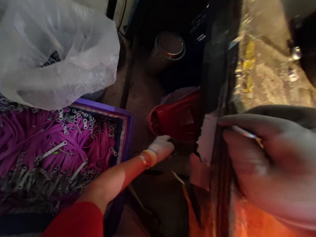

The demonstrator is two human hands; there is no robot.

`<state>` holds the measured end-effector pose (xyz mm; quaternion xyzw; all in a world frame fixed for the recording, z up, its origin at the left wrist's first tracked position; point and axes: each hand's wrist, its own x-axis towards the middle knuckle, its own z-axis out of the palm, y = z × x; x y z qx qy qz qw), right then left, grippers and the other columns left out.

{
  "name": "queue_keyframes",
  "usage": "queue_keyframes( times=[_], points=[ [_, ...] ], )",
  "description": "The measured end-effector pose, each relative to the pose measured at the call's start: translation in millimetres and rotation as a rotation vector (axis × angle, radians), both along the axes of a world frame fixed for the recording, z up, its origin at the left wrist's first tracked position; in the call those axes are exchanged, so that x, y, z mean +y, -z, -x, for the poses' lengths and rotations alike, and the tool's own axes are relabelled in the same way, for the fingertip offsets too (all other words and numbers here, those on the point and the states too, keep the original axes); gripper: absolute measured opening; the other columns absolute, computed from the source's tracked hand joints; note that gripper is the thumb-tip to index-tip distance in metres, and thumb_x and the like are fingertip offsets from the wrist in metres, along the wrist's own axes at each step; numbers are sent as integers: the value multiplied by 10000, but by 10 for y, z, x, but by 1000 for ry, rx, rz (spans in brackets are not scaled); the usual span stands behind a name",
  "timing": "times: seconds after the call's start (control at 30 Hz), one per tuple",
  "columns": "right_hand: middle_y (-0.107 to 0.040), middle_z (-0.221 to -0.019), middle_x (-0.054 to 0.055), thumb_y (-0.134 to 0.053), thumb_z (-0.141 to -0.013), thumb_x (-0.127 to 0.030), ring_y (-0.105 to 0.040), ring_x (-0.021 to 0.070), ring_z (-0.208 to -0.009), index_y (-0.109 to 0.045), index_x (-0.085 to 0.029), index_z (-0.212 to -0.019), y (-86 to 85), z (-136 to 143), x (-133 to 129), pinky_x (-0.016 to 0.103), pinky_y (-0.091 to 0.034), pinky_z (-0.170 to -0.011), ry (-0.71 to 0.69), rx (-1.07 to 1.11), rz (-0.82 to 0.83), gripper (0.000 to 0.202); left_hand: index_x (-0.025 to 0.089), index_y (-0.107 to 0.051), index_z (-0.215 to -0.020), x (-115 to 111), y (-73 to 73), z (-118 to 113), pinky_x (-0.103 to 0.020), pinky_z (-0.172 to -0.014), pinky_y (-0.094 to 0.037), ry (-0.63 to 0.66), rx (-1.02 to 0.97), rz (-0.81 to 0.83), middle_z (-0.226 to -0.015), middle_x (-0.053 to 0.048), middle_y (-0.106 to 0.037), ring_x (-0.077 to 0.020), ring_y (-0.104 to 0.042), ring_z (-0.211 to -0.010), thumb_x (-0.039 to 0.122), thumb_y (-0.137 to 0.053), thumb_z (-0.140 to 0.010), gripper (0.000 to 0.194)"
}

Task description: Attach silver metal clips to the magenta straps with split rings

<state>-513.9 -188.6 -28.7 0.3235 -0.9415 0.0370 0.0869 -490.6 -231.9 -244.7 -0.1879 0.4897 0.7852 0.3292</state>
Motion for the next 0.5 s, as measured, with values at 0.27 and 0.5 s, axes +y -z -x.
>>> queue_keyframes(
  times=[0.27, 0.5],
  points=[
    [-665, -1046, 138, -496, -994, -367, -653, 258, -966, -730, -188, -1063, 9, 2, -72, 384, -551, -818, -7, 60, 44, 303, 155, -706, -1030, -2112, 458, -767, -337, -902, -517, 263, 46, 890, -1111, -107, -705, -233, -639, -1080, 211, -628, -922, 145],
    [-649, -1037, 121, -499, -995, -353, -655, 258, -939, -713, -202, -1063, 18, 19, -63, 383, -549, -804, -54, 91, 66, 271, 136, -636, -1206, -2071, 942, -517, -445, -935, -555, 496, -57, 1206, -1205, -109, -650, -228, -645, -1077, 359, -625, -963, 330]
  ],
)
